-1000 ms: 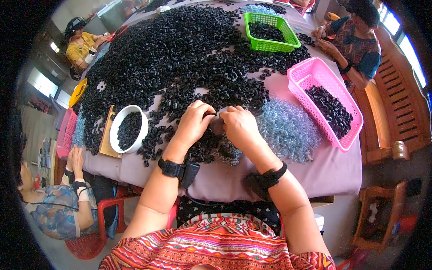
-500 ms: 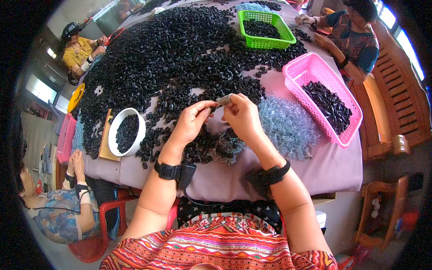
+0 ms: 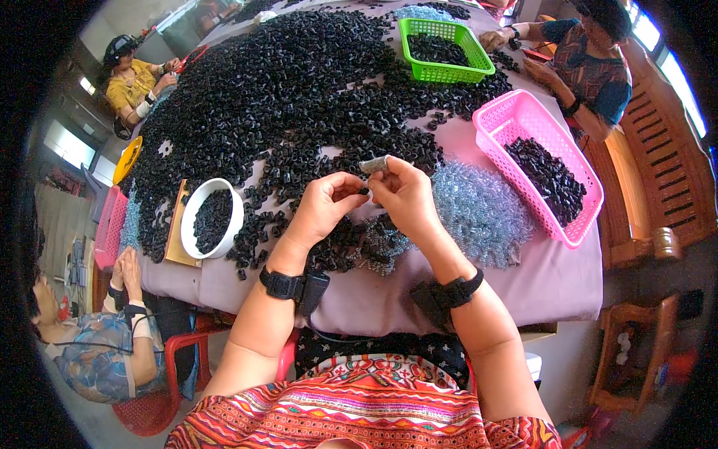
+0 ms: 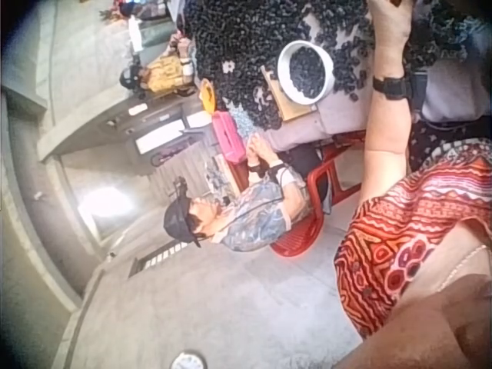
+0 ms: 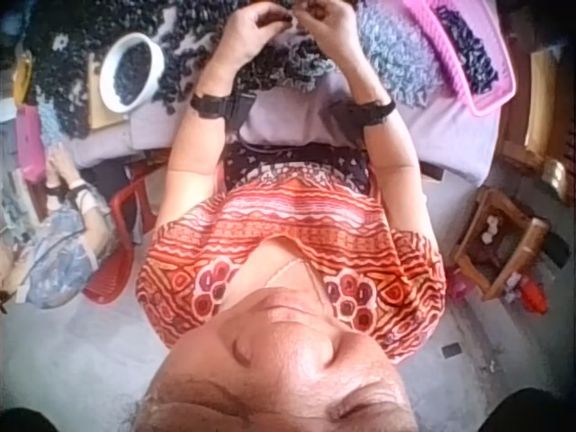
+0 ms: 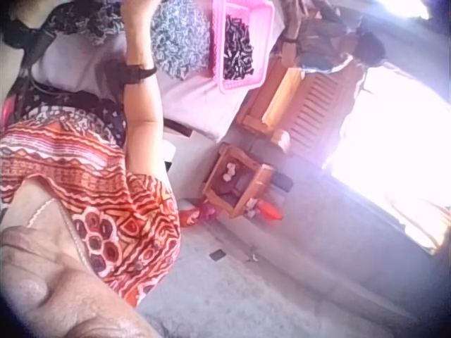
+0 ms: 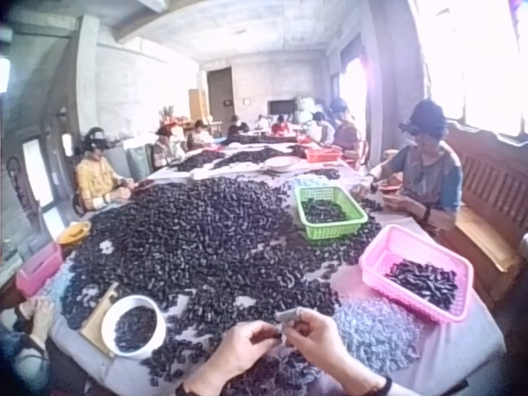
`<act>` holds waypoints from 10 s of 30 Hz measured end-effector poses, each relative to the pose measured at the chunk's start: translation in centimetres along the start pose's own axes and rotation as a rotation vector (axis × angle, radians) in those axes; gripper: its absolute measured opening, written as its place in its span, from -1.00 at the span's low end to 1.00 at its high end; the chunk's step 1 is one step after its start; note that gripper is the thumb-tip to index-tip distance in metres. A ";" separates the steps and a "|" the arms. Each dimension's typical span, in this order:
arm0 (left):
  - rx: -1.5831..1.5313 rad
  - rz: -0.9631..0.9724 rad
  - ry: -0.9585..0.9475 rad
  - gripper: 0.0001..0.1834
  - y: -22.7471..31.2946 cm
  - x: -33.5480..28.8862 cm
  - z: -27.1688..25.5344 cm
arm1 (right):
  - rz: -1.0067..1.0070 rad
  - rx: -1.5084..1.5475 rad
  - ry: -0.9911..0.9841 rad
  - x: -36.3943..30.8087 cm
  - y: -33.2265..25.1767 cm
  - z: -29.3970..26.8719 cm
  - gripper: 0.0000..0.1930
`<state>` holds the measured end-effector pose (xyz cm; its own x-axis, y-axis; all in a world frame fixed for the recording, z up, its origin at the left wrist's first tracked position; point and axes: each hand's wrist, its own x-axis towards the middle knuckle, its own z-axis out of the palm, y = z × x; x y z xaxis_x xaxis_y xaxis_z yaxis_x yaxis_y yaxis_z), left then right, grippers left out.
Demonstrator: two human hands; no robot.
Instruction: Sorting and inspecting small black shoe manufacturing components at a shared table.
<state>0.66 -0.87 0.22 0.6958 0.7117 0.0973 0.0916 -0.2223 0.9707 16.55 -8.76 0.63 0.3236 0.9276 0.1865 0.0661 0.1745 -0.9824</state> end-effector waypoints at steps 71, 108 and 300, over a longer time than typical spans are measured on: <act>-0.453 -0.172 -0.120 -0.86 0.1 0.0 -0.1 | -0.248 -0.287 0.018 -0.3 -0.7 0.2 -0.93; -0.487 -0.082 0.089 -0.83 -0.7 0.6 -0.8 | -0.178 -0.884 -0.246 -0.6 -0.8 -1.1 -0.87; 0.634 0.048 0.067 -0.80 -0.3 -0.4 -1.9 | -0.203 -0.896 -0.145 -0.3 0.5 -1.3 -0.79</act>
<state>-1.02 0.14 0.27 0.6655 0.7265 0.1712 0.4792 -0.5917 0.6482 17.68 -9.41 0.13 0.1090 0.9500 0.2925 0.8322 0.0737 -0.5495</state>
